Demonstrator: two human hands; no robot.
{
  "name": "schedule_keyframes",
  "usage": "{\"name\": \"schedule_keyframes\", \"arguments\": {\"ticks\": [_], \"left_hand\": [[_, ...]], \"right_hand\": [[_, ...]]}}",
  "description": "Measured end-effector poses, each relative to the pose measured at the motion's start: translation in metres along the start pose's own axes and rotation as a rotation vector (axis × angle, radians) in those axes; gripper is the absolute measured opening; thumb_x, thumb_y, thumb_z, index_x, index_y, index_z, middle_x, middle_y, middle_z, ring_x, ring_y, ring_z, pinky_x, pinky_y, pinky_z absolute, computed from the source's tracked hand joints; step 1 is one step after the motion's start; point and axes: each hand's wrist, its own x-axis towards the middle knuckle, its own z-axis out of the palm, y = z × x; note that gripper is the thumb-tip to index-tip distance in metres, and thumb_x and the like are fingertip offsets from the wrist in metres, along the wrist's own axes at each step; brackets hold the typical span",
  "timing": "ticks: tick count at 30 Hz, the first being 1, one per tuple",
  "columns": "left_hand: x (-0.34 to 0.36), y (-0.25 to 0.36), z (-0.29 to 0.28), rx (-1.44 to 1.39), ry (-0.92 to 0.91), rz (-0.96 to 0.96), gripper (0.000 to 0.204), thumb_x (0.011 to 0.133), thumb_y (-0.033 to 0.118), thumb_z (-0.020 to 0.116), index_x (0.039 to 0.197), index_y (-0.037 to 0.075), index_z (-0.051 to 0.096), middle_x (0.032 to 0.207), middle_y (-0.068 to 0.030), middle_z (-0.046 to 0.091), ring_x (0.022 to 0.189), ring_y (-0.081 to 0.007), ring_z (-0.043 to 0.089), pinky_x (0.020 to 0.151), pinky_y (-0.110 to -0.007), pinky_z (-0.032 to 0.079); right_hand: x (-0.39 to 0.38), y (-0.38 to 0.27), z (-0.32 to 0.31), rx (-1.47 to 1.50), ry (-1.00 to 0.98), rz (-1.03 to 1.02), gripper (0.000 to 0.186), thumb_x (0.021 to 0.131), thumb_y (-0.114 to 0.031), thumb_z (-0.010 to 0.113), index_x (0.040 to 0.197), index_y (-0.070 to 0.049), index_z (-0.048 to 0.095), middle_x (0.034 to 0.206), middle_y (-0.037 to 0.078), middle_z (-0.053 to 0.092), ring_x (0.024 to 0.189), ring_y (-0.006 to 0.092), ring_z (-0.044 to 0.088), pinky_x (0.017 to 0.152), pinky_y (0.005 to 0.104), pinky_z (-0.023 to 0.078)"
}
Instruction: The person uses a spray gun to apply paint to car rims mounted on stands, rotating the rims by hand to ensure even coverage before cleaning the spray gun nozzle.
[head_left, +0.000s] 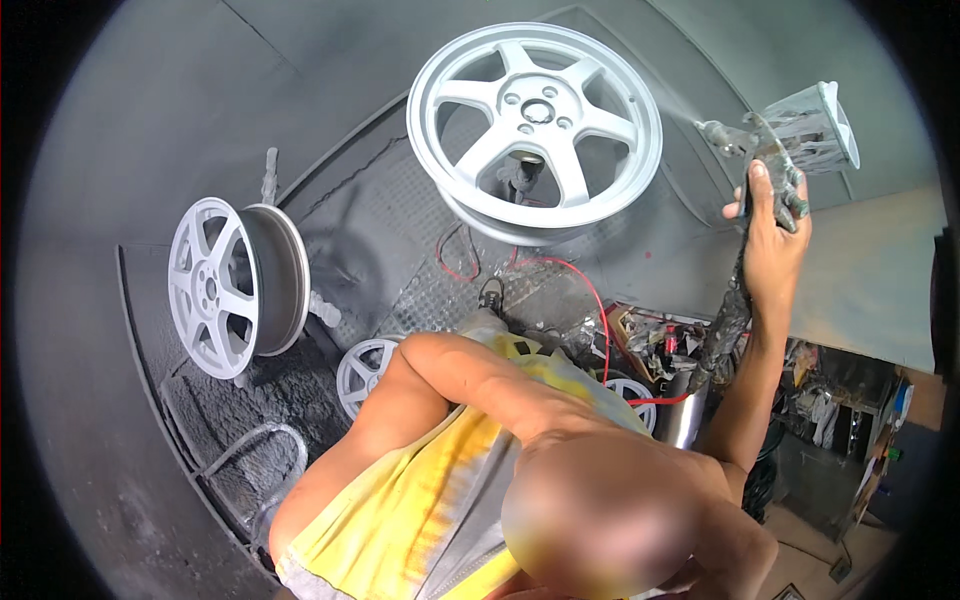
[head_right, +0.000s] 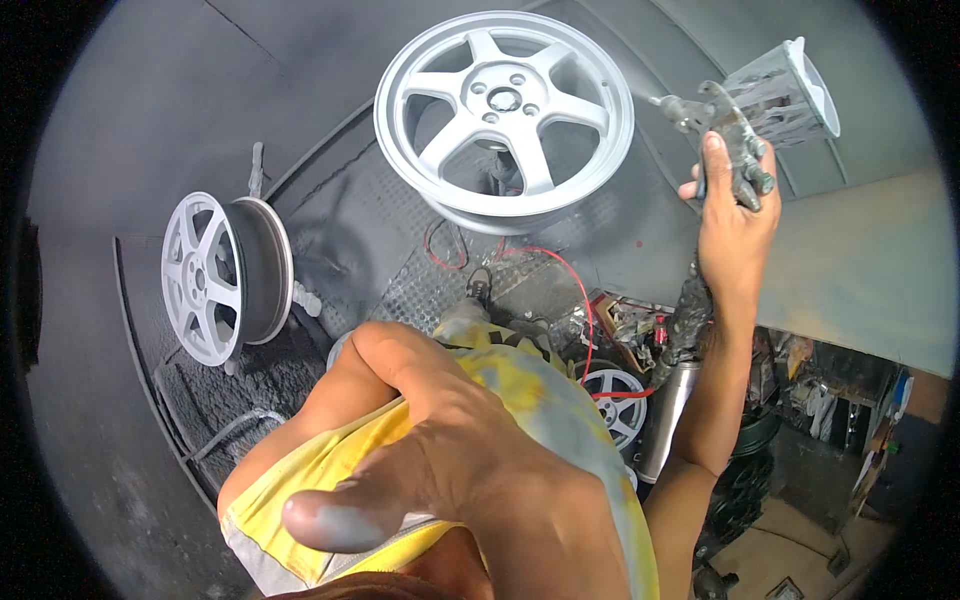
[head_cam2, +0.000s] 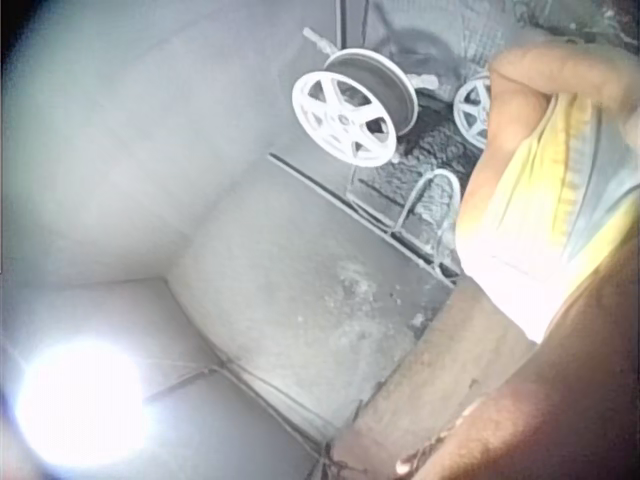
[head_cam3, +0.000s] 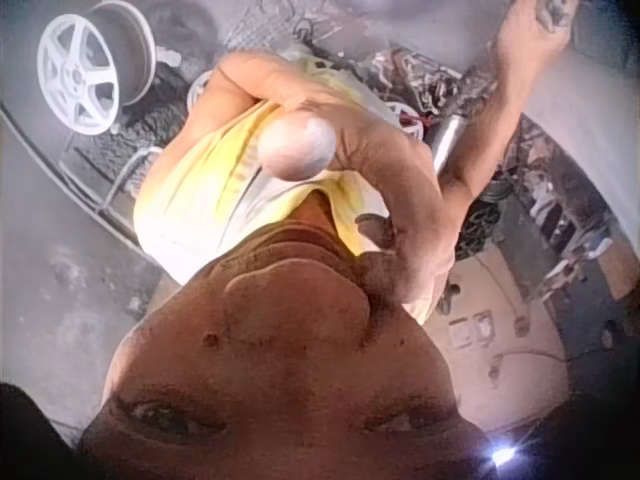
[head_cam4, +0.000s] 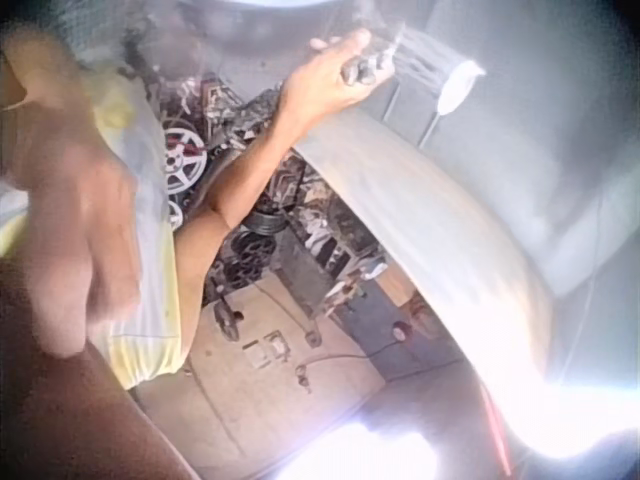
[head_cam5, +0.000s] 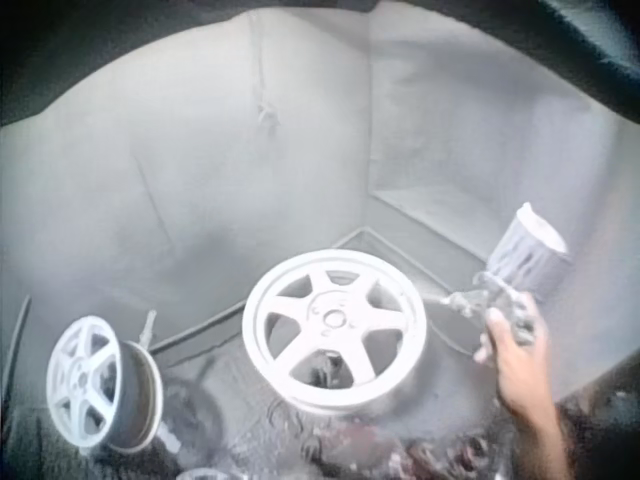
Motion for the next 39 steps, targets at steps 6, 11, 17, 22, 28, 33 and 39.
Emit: {"name": "schedule_keyframes", "arguments": {"ticks": [6, 11, 17, 22, 28, 33, 39], "left_hand": [[0.043, 0.030, -0.113, 0.449, -0.999, -0.516, 0.065, 0.106, 0.058, 0.040, 0.100, -0.002, 0.065, 0.088, -0.0130, 0.062, 0.078, -0.0284, 0.060, 0.071, -0.042, 0.047], [0.044, 0.065, -0.163, 1.024, -0.850, -0.614, 0.060, 0.111, 0.050, 0.035, 0.095, -0.001, 0.064, 0.089, -0.0135, 0.064, 0.078, -0.0299, 0.061, 0.073, -0.041, 0.048], [0.024, 0.132, -0.299, 1.859, 0.048, -0.887, 0.069, 0.109, 0.060, 0.033, 0.099, 0.001, 0.068, 0.089, -0.0040, 0.067, 0.079, -0.0159, 0.061, 0.075, -0.033, 0.053], [-0.001, 0.170, -0.375, 1.674, 0.385, -0.882, 0.059, 0.109, 0.055, 0.044, 0.097, 0.003, 0.068, 0.084, -0.0024, 0.065, 0.074, -0.0120, 0.060, 0.073, -0.028, 0.053], [0.005, 0.250, -0.418, 1.544, 0.702, -0.587, 0.057, 0.109, 0.054, 0.040, 0.111, 0.004, 0.065, 0.094, -0.0082, 0.070, 0.085, -0.0183, 0.068, 0.080, -0.035, 0.058], [0.044, 0.367, -0.462, 1.406, 1.047, -0.161, 0.057, 0.109, 0.054, 0.037, 0.114, 0.003, 0.062, 0.094, -0.0099, 0.071, 0.081, -0.0231, 0.071, 0.071, -0.041, 0.059], [0.121, 0.450, -0.492, 1.059, 1.021, 0.021, 0.057, 0.108, 0.057, 0.032, 0.109, 0.008, 0.060, 0.102, -0.0110, 0.073, 0.088, -0.0257, 0.071, 0.074, -0.045, 0.059]], "right_hand": [[-0.002, -0.004, -0.020, -0.082, -0.066, 0.068, 0.025, 0.105, -0.028, 0.064, 0.111, -0.004, 0.066, 0.082, 0.002, 0.063, 0.068, 0.0091, 0.060, 0.066, 0.0250, 0.047], [-0.025, -0.021, -0.051, -0.097, -0.239, 0.231, 0.024, 0.105, -0.025, 0.062, 0.115, -0.003, 0.064, 0.082, 0.003, 0.064, 0.068, 0.0095, 0.061, 0.068, 0.0253, 0.048], [-0.060, -0.031, -0.038, 0.029, -0.442, 0.246, 0.024, 0.104, -0.019, 0.062, 0.120, -0.001, 0.063, 0.082, 0.002, 0.062, 0.069, 0.0085, 0.060, 0.065, 0.0252, 0.049], [-0.078, -0.029, 0.001, 0.143, -0.536, 0.116, 0.022, 0.103, -0.013, 0.064, 0.119, 0.001, 0.062, 0.088, 0.002, 0.066, 0.070, 0.0079, 0.060, 0.065, 0.0256, 0.050], [-0.068, -0.029, 0.015, 0.064, -0.380, 0.026, 0.020, 0.103, -0.013, 0.065, 0.117, 0.002, 0.062, 0.094, 0.004, 0.069, 0.070, 0.0067, 0.058, 0.066, 0.0244, 0.049], [-0.069, -0.041, 0.038, 0.104, -0.419, 0.066, 0.019, 0.103, -0.011, 0.063, 0.115, 0.003, 0.061, 0.090, 0.004, 0.066, 0.070, 0.0078, 0.059, 0.066, 0.0248, 0.050], [-0.068, -0.057, 0.088, 0.112, -0.401, 0.104, 0.020, 0.104, -0.012, 0.062, 0.115, 0.004, 0.059, 0.089, 0.004, 0.063, 0.070, 0.0082, 0.059, 0.064, 0.0238, 0.049]]}}
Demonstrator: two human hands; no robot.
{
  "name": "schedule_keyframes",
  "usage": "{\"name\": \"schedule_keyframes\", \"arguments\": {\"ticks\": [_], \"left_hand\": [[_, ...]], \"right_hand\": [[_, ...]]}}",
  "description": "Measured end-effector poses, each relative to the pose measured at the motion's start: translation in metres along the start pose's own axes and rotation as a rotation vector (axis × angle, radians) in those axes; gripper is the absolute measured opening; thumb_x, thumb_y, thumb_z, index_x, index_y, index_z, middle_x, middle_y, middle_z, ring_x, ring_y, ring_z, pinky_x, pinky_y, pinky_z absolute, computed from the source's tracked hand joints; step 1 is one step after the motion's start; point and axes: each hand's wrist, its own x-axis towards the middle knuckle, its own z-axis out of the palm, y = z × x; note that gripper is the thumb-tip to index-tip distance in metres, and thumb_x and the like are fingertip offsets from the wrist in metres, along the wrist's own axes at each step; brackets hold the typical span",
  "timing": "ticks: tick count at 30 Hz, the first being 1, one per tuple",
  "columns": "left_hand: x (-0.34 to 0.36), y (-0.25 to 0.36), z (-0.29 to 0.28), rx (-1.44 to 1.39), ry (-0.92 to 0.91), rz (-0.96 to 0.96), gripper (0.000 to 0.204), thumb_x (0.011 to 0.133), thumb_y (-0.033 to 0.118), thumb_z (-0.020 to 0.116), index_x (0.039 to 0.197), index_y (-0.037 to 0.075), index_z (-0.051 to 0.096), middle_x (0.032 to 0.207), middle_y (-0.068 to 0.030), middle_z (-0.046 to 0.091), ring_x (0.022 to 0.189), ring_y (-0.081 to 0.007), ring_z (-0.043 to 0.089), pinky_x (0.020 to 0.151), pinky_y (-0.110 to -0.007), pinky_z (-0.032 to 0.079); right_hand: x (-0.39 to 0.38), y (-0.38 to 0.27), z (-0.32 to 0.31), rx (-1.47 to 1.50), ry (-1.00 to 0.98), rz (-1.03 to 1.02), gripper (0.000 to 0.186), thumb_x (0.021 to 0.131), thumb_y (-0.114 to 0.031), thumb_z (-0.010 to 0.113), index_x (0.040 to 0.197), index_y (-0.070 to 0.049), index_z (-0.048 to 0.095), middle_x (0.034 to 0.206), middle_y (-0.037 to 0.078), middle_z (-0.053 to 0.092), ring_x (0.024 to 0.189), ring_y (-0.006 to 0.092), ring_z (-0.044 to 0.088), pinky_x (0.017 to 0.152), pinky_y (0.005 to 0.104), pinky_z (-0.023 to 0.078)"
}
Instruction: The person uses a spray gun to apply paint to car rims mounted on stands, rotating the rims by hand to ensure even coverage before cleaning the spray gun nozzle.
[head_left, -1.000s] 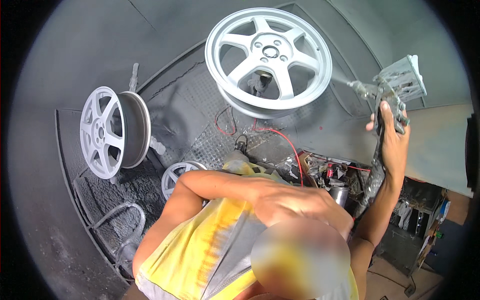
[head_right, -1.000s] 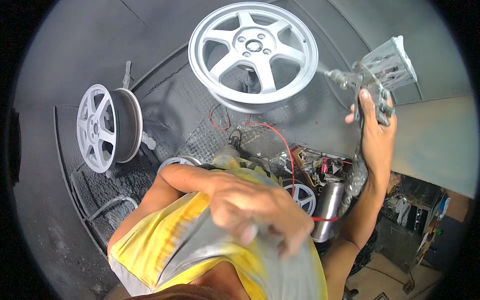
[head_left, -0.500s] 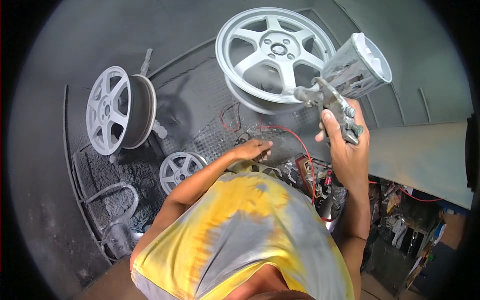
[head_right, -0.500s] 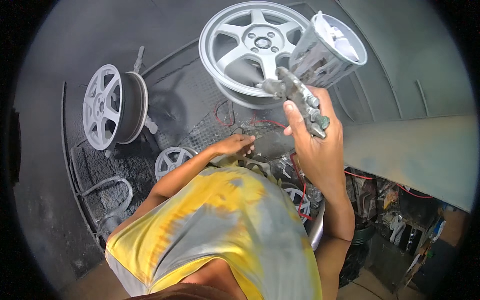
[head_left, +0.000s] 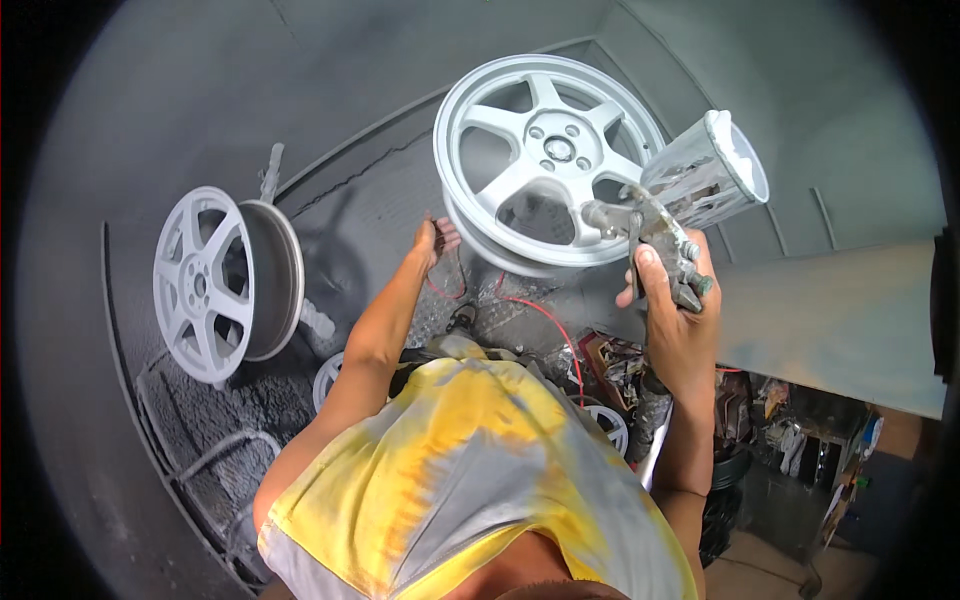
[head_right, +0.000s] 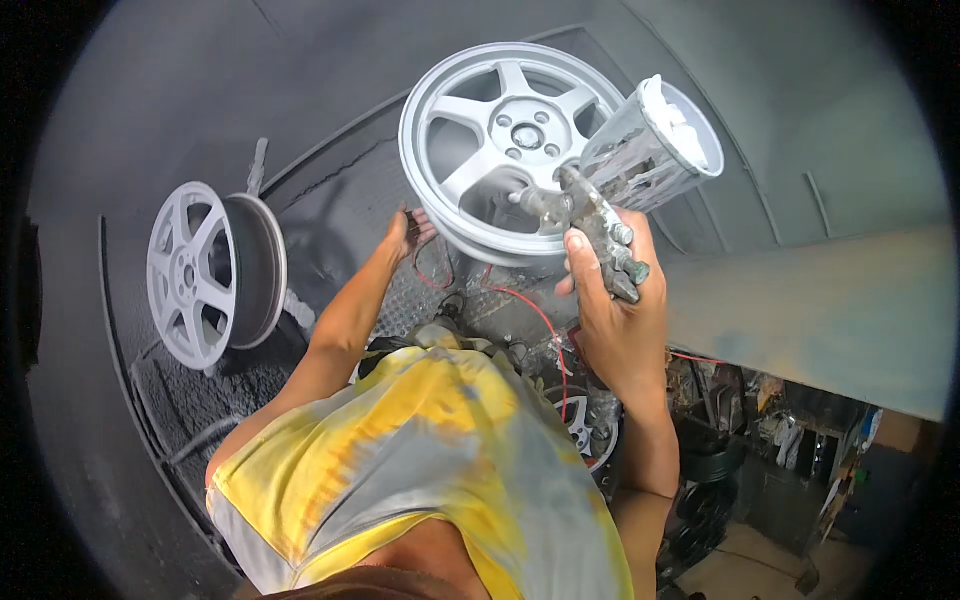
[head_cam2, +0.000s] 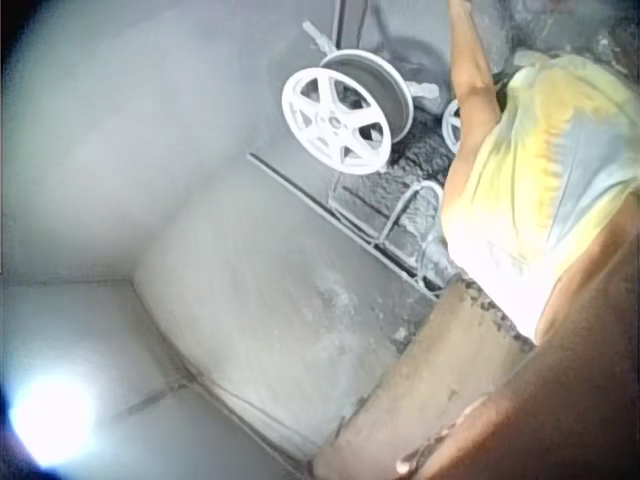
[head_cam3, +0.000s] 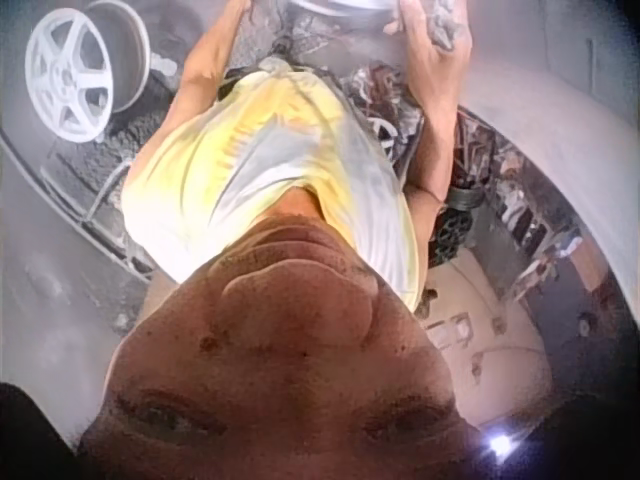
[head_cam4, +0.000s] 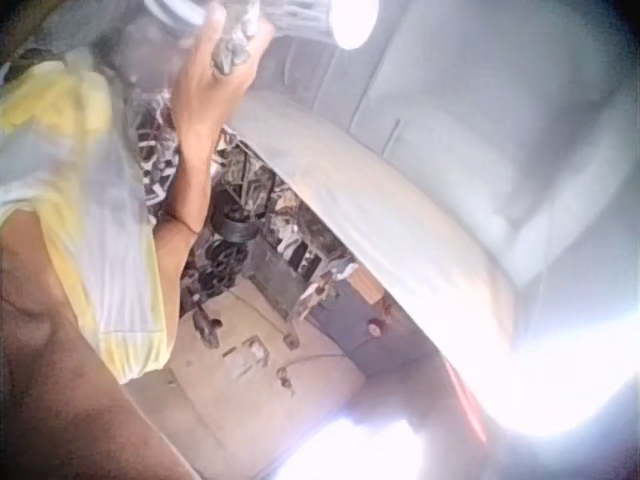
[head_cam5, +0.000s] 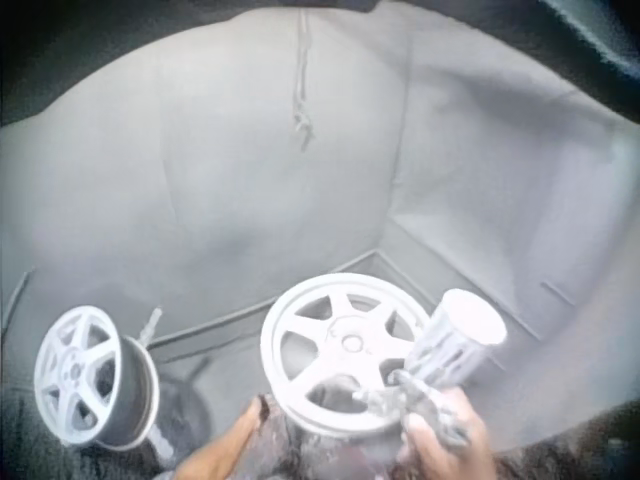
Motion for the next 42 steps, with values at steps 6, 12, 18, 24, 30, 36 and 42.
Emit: {"name": "schedule_keyframes", "arguments": {"ticks": [6, 12, 18, 24, 30, 36, 42], "left_hand": [[0.032, 0.049, 0.039, 0.166, 0.117, 0.199, 0.058, 0.108, 0.049, 0.036, 0.113, 0.004, 0.072, 0.107, -0.0131, 0.072, 0.098, -0.0261, 0.067, 0.090, -0.045, 0.052], [0.043, 0.071, 0.034, 0.366, 0.179, 0.252, 0.064, 0.108, 0.048, 0.044, 0.111, -0.010, 0.072, 0.109, -0.0218, 0.073, 0.091, -0.0275, 0.072, 0.087, -0.045, 0.057], [0.014, 0.060, 0.039, 0.398, 0.085, 0.266, 0.063, 0.108, 0.044, 0.039, 0.110, -0.010, 0.071, 0.099, -0.0205, 0.074, 0.087, -0.0294, 0.071, 0.081, -0.044, 0.058], [-0.017, 0.013, 0.033, 0.406, 0.104, 0.267, 0.038, 0.101, 0.031, 0.042, 0.098, 0.002, 0.067, 0.088, -0.0121, 0.068, 0.079, -0.0230, 0.068, 0.066, -0.042, 0.056], [-0.096, -0.031, 0.057, 0.360, -0.116, 0.049, 0.026, 0.098, 0.021, 0.049, 0.099, 0.000, 0.064, 0.094, -0.0147, 0.067, 0.083, -0.0264, 0.069, 0.075, -0.040, 0.062], [-0.118, -0.081, 0.077, 0.380, -0.536, -0.334, 0.037, 0.099, 0.027, 0.054, 0.125, 0.001, 0.059, 0.127, -0.0194, 0.061, 0.111, -0.0306, 0.064, 0.101, -0.045, 0.056], [-0.121, -0.073, 0.081, 0.750, -0.813, -0.422, 0.047, 0.100, 0.032, 0.057, 0.136, 0.001, 0.058, 0.127, -0.0179, 0.064, 0.113, -0.0316, 0.066, 0.099, -0.043, 0.057]], "right_hand": [[0.034, -0.001, 0.048, -0.160, 0.186, -0.083, 0.021, 0.103, -0.014, 0.064, 0.115, 0.003, 0.060, 0.086, 0.007, 0.069, 0.067, 0.0100, 0.063, 0.063, 0.0269, 0.050], [0.049, -0.001, 0.095, -0.091, 0.092, 0.014, 0.021, 0.104, -0.017, 0.065, 0.113, 0.001, 0.059, 0.081, 0.005, 0.066, 0.066, 0.0090, 0.062, 0.061, 0.0273, 0.051], [0.048, 0.003, 0.115, 0.024, 0.131, 0.003, 0.024, 0.104, -0.019, 0.065, 0.117, -0.001, 0.059, 0.080, 0.004, 0.064, 0.065, 0.0082, 0.060, 0.059, 0.0266, 0.051], [0.045, 0.001, 0.098, -0.205, 0.327, -0.007, 0.030, 0.104, -0.022, 0.065, 0.122, 0.001, 0.059, 0.084, 0.007, 0.068, 0.066, 0.0109, 0.062, 0.064, 0.0285, 0.051], [0.045, 0.003, 0.101, -0.177, 0.369, 0.052, 0.031, 0.104, -0.022, 0.064, 0.124, 0.002, 0.058, 0.090, 0.009, 0.070, 0.071, 0.0120, 0.064, 0.065, 0.0284, 0.052], [0.031, 0.007, 0.118, -0.003, 0.164, 0.135, 0.026, 0.104, -0.016, 0.065, 0.122, 0.001, 0.058, 0.083, 0.004, 0.064, 0.071, 0.0078, 0.059, 0.064, 0.0267, 0.052], [0.015, 0.007, 0.112, -0.073, 0.137, 0.155, 0.025, 0.103, -0.016, 0.066, 0.120, 0.001, 0.059, 0.080, 0.004, 0.064, 0.069, 0.0078, 0.057, 0.062, 0.0274, 0.049]]}}
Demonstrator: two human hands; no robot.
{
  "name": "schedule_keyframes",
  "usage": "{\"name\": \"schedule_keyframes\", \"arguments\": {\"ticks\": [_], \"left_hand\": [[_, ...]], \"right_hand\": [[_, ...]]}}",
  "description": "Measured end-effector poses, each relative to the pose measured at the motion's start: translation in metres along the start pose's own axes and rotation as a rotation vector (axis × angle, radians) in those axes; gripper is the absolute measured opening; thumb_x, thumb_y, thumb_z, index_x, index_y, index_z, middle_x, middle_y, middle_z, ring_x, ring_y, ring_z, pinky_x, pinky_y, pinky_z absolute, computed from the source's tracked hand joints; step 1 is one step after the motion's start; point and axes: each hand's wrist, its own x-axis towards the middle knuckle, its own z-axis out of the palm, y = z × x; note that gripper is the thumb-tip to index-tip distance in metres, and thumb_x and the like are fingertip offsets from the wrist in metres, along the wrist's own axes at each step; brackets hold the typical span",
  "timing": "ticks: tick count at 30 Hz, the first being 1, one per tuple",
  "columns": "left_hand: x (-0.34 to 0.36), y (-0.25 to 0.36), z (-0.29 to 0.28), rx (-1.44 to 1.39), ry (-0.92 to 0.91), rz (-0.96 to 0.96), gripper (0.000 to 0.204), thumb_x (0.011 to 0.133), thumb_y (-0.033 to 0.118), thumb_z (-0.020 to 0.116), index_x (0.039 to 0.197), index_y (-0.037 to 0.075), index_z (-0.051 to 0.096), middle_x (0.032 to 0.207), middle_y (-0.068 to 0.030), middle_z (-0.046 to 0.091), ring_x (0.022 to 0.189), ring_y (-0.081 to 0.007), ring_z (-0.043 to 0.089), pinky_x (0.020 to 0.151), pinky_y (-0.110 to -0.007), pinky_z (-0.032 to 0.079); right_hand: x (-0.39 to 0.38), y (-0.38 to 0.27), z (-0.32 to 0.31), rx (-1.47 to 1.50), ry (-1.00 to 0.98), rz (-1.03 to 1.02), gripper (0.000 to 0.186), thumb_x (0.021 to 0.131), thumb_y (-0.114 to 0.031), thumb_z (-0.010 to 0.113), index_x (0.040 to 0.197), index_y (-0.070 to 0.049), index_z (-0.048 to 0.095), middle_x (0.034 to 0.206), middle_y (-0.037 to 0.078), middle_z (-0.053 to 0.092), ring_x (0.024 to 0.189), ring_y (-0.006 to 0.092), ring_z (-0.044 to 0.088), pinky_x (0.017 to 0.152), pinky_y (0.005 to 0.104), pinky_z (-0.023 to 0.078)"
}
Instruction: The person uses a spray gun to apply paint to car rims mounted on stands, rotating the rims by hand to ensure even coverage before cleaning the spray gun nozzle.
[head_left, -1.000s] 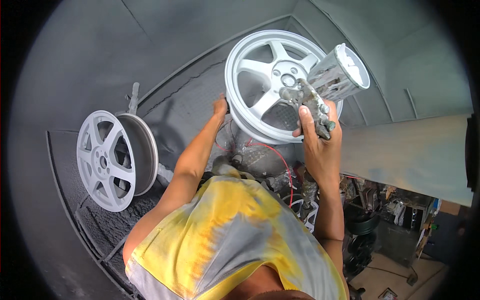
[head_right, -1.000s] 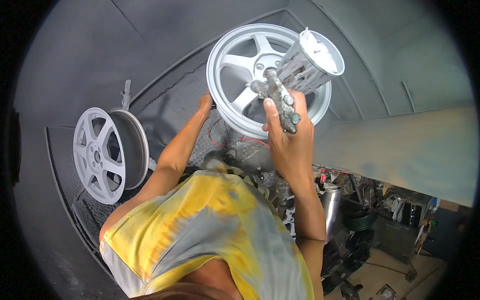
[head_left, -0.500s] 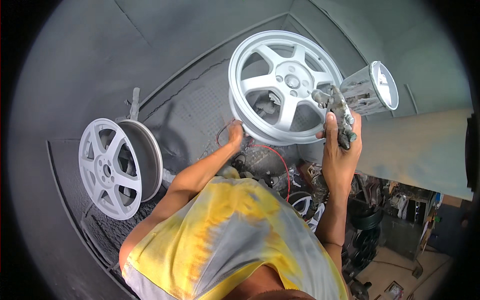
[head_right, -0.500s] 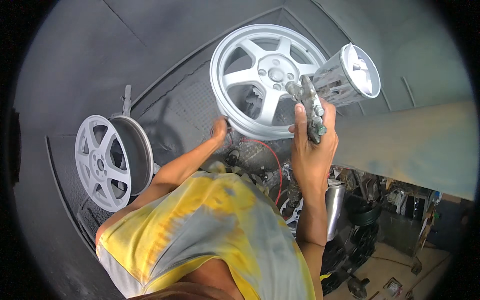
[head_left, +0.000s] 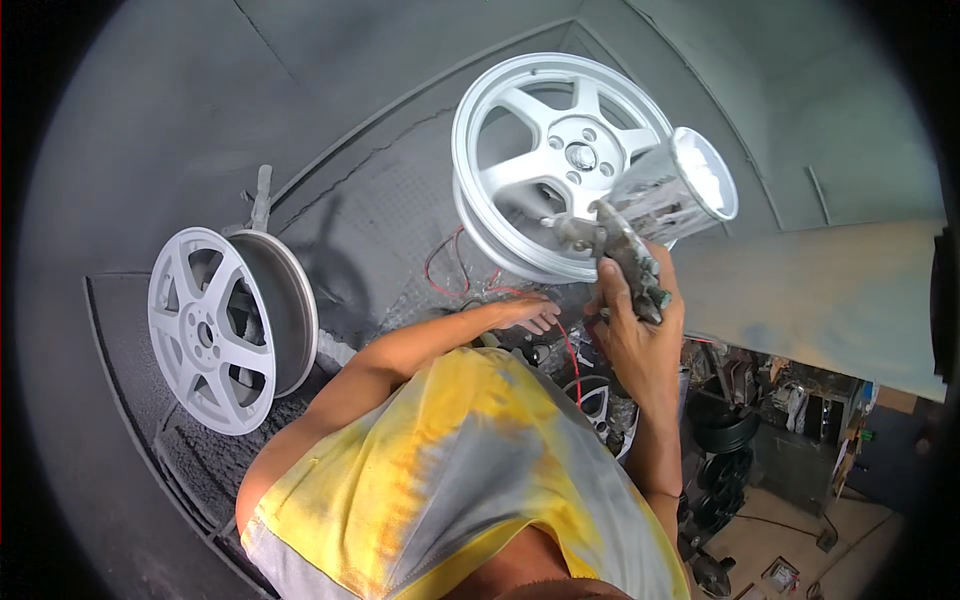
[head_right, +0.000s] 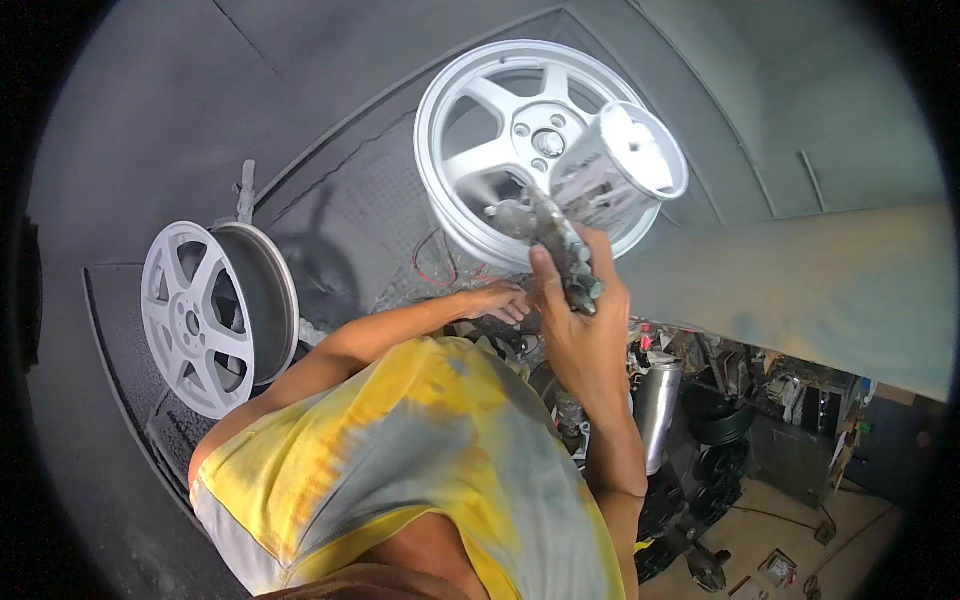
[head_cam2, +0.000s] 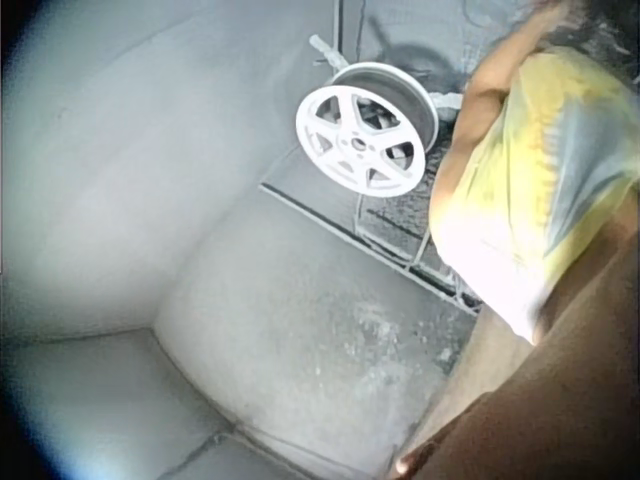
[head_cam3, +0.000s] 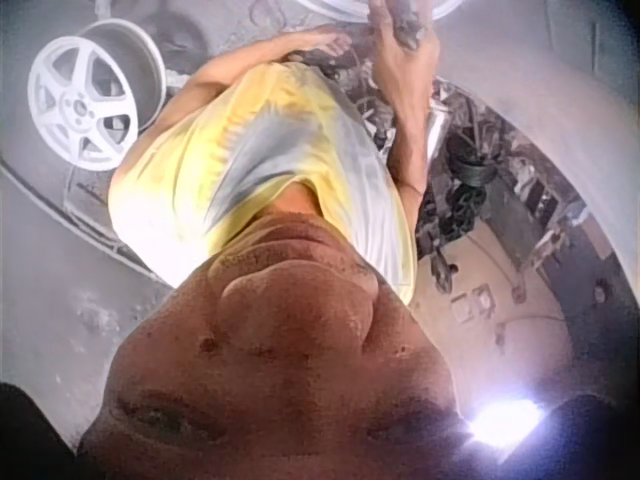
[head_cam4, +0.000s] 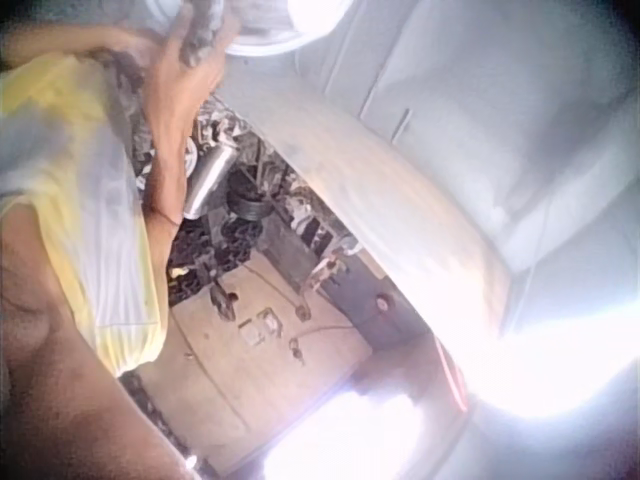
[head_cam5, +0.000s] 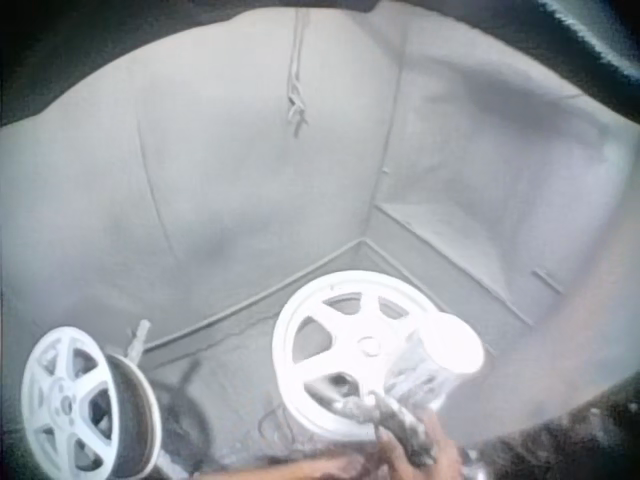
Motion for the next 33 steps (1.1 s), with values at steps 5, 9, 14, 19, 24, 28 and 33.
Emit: {"name": "schedule_keyframes", "arguments": {"ticks": [5, 9, 14, 19, 24, 28, 33], "left_hand": [[-0.010, -0.020, -0.055, -0.074, 0.153, -0.035, 0.039, 0.098, 0.021, 0.052, 0.129, -0.002, 0.058, 0.119, -0.0172, 0.067, 0.107, -0.0280, 0.069, 0.091, -0.038, 0.062], [-0.024, -0.011, -0.089, -0.259, 0.403, 0.031, 0.038, 0.097, 0.017, 0.044, 0.125, -0.003, 0.059, 0.119, -0.0173, 0.068, 0.105, -0.0286, 0.070, 0.092, -0.040, 0.061], [-0.043, 0.015, -0.114, -0.544, 0.456, 0.282, 0.044, 0.099, 0.023, 0.036, 0.128, 0.000, 0.059, 0.120, -0.0171, 0.069, 0.109, -0.0283, 0.069, 0.100, -0.043, 0.056], [-0.040, 0.025, -0.124, -0.712, 0.511, 0.424, 0.038, 0.094, 0.024, 0.040, 0.119, 0.000, 0.057, 0.116, -0.0191, 0.070, 0.107, -0.0312, 0.069, 0.099, -0.047, 0.054], [-0.031, 0.024, -0.125, -0.742, 0.561, 0.428, 0.029, 0.092, 0.024, 0.042, 0.111, 0.008, 0.056, 0.111, -0.0140, 0.071, 0.099, -0.0271, 0.070, 0.088, -0.044, 0.055], [-0.032, 0.028, -0.118, -0.725, 0.566, 0.425, 0.024, 0.090, 0.024, 0.044, 0.106, 0.012, 0.057, 0.107, -0.0095, 0.071, 0.093, -0.0236, 0.069, 0.084, -0.041, 0.054], [-0.035, 0.028, -0.114, -0.619, 0.632, 0.414, 0.021, 0.089, 0.023, 0.046, 0.102, 0.013, 0.058, 0.104, -0.0053, 0.069, 0.092, -0.0201, 0.068, 0.086, -0.042, 0.055]], "right_hand": [[0.005, -0.004, -0.016, -0.108, 0.192, -0.076, 0.027, 0.103, -0.018, 0.066, 0.121, 0.001, 0.059, 0.085, 0.007, 0.067, 0.069, 0.0119, 0.063, 0.065, 0.0291, 0.051], [0.004, -0.002, -0.016, -0.061, 0.152, -0.051, 0.028, 0.104, -0.020, 0.066, 0.120, 0.001, 0.059, 0.083, 0.005, 0.065, 0.070, 0.0101, 0.060, 0.065, 0.0280, 0.050], [-0.007, -0.005, -0.012, 0.059, -0.033, 0.111, 0.026, 0.104, -0.020, 0.066, 0.118, 0.000, 0.060, 0.080, 0.002, 0.062, 0.070, 0.0085, 0.056, 0.064, 0.0267, 0.048], [-0.010, -0.009, -0.017, 0.014, 0.045, 0.005, 0.026, 0.104, -0.018, 0.064, 0.119, 0.001, 0.059, 0.085, 0.003, 0.064, 0.072, 0.0087, 0.058, 0.065, 0.0262, 0.049], [0.000, -0.013, -0.027, -0.068, 0.193, -0.047, 0.026, 0.104, -0.017, 0.064, 0.122, 0.001, 0.057, 0.088, 0.004, 0.065, 0.072, 0.0098, 0.060, 0.066, 0.0265, 0.049], [0.005, -0.006, -0.018, 0.020, 0.150, -0.039, 0.027, 0.104, -0.018, 0.065, 0.122, 0.000, 0.058, 0.088, 0.004, 0.064, 0.073, 0.0091, 0.059, 0.067, 0.0263, 0.050], [0.002, -0.021, -0.005, 0.107, 0.043, 0.053, 0.018, 0.105, -0.016, 0.063, 0.113, 0.000, 0.060, 0.079, 0.001, 0.059, 0.068, 0.0091, 0.058, 0.064, 0.0250, 0.048]]}}
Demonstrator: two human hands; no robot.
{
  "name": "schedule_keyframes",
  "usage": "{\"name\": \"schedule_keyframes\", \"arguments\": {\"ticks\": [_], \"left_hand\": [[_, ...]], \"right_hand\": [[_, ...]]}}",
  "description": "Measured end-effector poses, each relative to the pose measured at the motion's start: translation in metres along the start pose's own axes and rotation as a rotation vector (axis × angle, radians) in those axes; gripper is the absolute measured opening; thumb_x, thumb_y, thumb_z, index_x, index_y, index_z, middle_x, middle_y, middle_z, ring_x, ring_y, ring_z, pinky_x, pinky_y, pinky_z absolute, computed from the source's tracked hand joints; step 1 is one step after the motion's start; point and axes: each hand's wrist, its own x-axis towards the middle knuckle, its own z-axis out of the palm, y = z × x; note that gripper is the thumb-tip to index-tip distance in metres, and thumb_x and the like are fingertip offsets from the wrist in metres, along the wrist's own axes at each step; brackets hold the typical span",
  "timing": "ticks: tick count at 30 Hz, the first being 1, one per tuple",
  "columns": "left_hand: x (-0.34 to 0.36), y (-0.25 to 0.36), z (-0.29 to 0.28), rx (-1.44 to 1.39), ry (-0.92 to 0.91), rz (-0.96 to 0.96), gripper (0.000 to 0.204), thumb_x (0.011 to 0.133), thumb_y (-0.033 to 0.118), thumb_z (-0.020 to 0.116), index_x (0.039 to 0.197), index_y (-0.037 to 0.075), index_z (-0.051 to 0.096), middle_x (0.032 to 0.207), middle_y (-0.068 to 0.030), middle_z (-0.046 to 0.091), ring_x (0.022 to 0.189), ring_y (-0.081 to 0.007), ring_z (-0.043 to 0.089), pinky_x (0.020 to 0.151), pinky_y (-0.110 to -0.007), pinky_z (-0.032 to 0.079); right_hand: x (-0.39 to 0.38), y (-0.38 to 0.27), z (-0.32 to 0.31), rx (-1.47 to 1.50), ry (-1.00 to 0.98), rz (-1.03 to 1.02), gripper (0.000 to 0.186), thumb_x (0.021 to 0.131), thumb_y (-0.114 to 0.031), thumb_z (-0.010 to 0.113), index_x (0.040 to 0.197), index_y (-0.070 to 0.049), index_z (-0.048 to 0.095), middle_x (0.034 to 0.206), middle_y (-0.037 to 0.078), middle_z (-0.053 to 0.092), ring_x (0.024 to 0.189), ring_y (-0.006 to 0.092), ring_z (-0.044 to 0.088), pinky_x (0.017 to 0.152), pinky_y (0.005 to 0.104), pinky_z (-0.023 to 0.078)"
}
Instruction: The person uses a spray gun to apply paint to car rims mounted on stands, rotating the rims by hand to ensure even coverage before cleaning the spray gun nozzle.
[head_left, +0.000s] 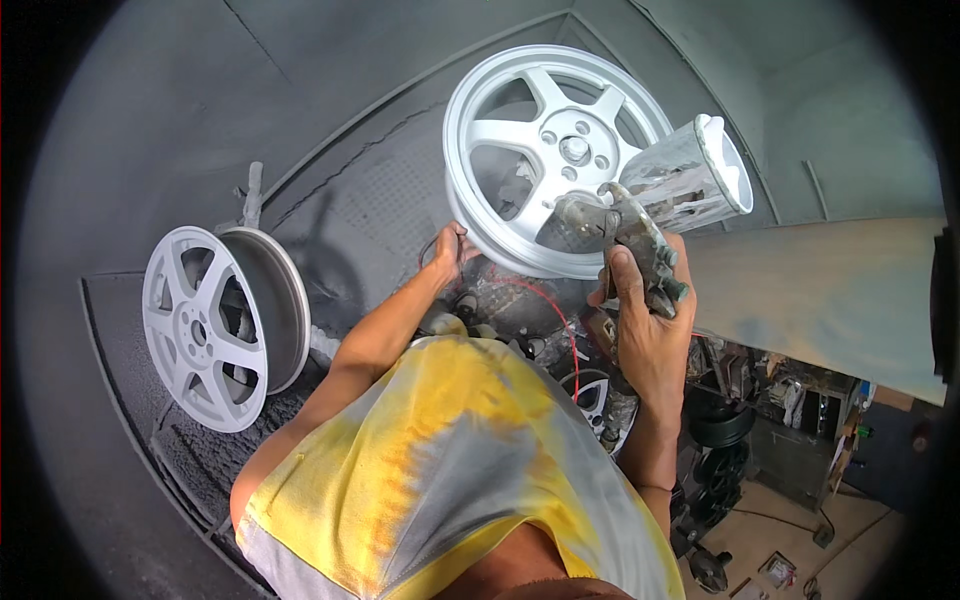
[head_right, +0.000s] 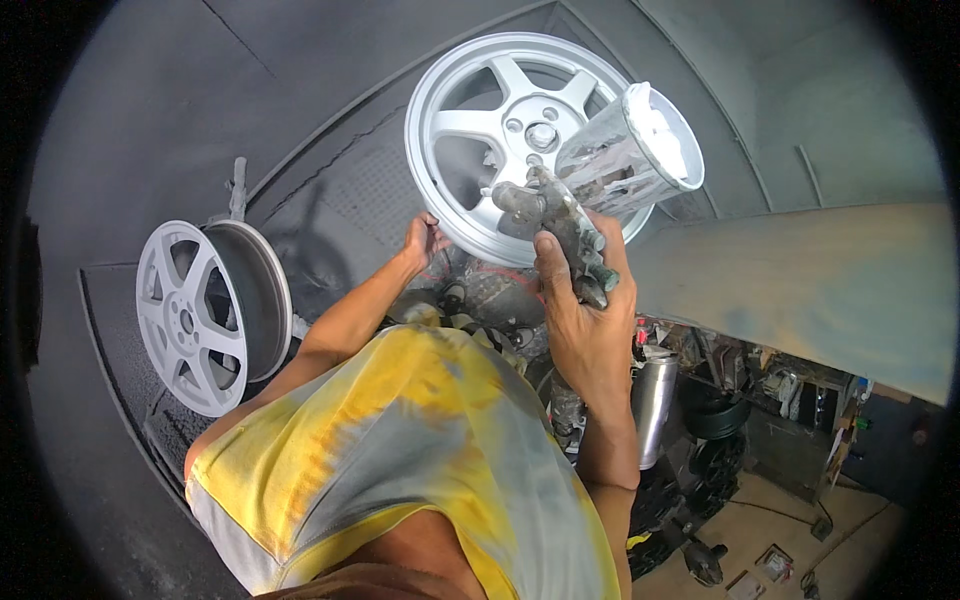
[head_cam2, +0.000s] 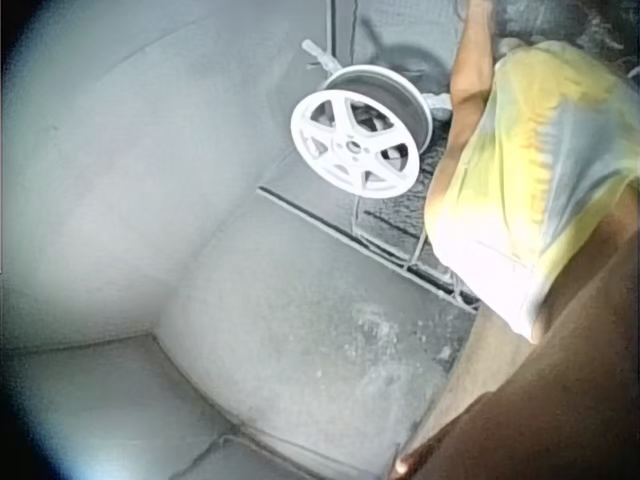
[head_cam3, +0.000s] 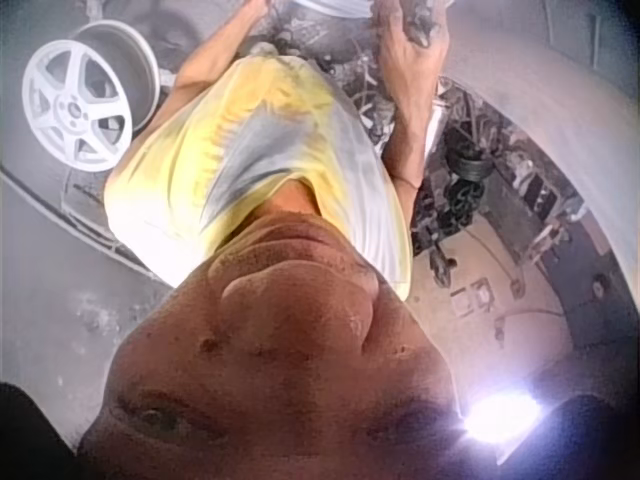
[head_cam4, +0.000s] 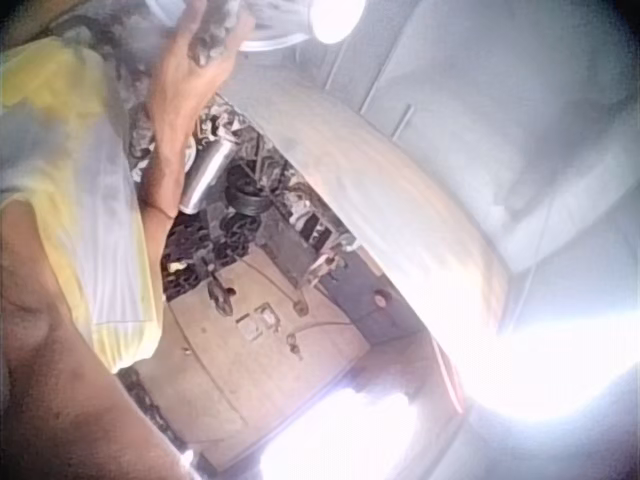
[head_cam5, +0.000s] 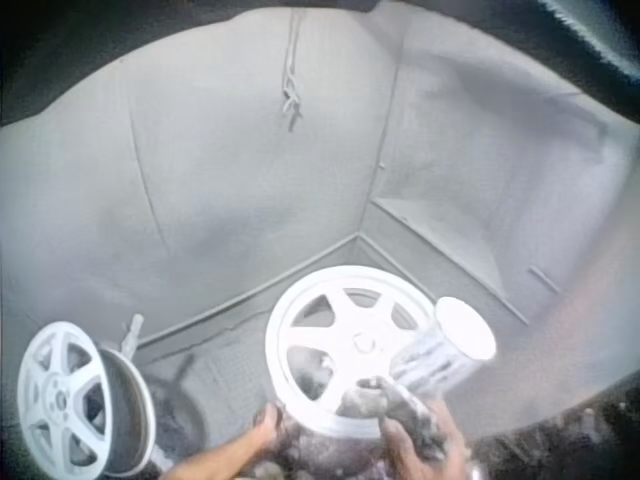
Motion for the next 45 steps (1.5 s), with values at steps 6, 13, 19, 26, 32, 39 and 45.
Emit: {"name": "schedule_keyframes", "arguments": {"ticks": [6, 13, 19, 26, 32, 39, 45], "left_hand": [[-0.013, -0.012, 0.011, 0.050, -0.033, -0.027, 0.035, 0.087, 0.019, 0.047, 0.115, 0.003, 0.058, 0.116, -0.0152, 0.067, 0.104, -0.0308, 0.067, 0.097, -0.049, 0.052], [-0.007, -0.044, 0.016, -0.032, -0.052, -0.073, 0.031, 0.087, 0.021, 0.048, 0.110, 0.003, 0.058, 0.114, -0.0148, 0.067, 0.105, -0.0313, 0.066, 0.098, -0.049, 0.052], [-0.018, -0.045, 0.023, -0.019, -0.084, -0.080, 0.025, 0.088, 0.018, 0.047, 0.106, 0.003, 0.056, 0.115, -0.0175, 0.066, 0.108, -0.0325, 0.066, 0.100, -0.049, 0.054], [-0.001, -0.067, 0.009, 0.216, -0.142, -0.242, 0.033, 0.088, 0.016, 0.046, 0.115, 0.000, 0.058, 0.122, -0.0167, 0.066, 0.109, -0.0306, 0.067, 0.099, -0.044, 0.056], [-0.063, -0.071, 0.052, 0.753, -0.571, -0.465, 0.045, 0.096, 0.015, 0.043, 0.137, 0.001, 0.054, 0.127, -0.0162, 0.066, 0.108, -0.0265, 0.067, 0.097, -0.040, 0.056], [-0.167, -0.067, 0.178, 0.485, -1.100, -0.305, 0.045, 0.110, 0.038, 0.047, 0.144, 0.010, 0.046, 0.134, -0.0139, 0.061, 0.116, -0.0232, 0.065, 0.100, -0.041, 0.053], [-0.277, -0.126, 0.241, 0.399, -1.213, -0.503, 0.064, 0.108, 0.050, 0.049, 0.155, 0.011, 0.032, 0.153, -0.0101, 0.043, 0.138, -0.0237, 0.048, 0.114, -0.043, 0.042]], "right_hand": [[0.016, 0.003, -0.006, -0.098, 0.100, -0.138, 0.024, 0.104, -0.021, 0.065, 0.116, 0.000, 0.060, 0.082, 0.002, 0.062, 0.069, 0.0080, 0.059, 0.064, 0.0252, 0.051], [0.056, -0.008, -0.001, -0.105, -0.051, -0.283, 0.020, 0.104, -0.017, 0.064, 0.109, 0.002, 0.061, 0.080, 0.004, 0.065, 0.064, 0.0088, 0.060, 0.061, 0.0261, 0.050], [0.112, -0.013, -0.011, -0.225, 0.069, -0.368, 0.022, 0.103, -0.022, 0.065, 0.107, 0.000, 0.062, 0.078, 0.005, 0.066, 0.063, 0.0104, 0.063, 0.058, 0.0284, 0.051], [0.115, -0.011, -0.065, -0.341, 0.249, -0.308, 0.029, 0.102, -0.027, 0.066, 0.107, 0.001, 0.061, 0.088, 0.009, 0.073, 0.065, 0.0127, 0.068, 0.062, 0.0292, 0.053], [0.059, 0.041, -0.117, -0.160, 0.369, -0.203, 0.028, 0.103, -0.024, 0.065, 0.121, -0.003, 0.065, 0.093, 0.005, 0.072, 0.075, 0.0098, 0.068, 0.064, 0.0272, 0.053], [-0.062, 0.126, -0.121, -0.331, 0.680, -0.089, 0.041, 0.099, -0.022, 0.070, 0.134, -0.003, 0.060, 0.108, 0.021, 0.072, 0.092, 0.0323, 0.071, 0.079, 0.0436, 0.055], [-0.173, 0.167, -0.130, -0.605, 0.840, -0.030, 0.047, 0.091, -0.020, 0.070, 0.135, -0.008, 0.059, 0.117, 0.022, 0.063, 0.105, 0.0452, 0.063, 0.086, 0.0510, 0.052]]}}
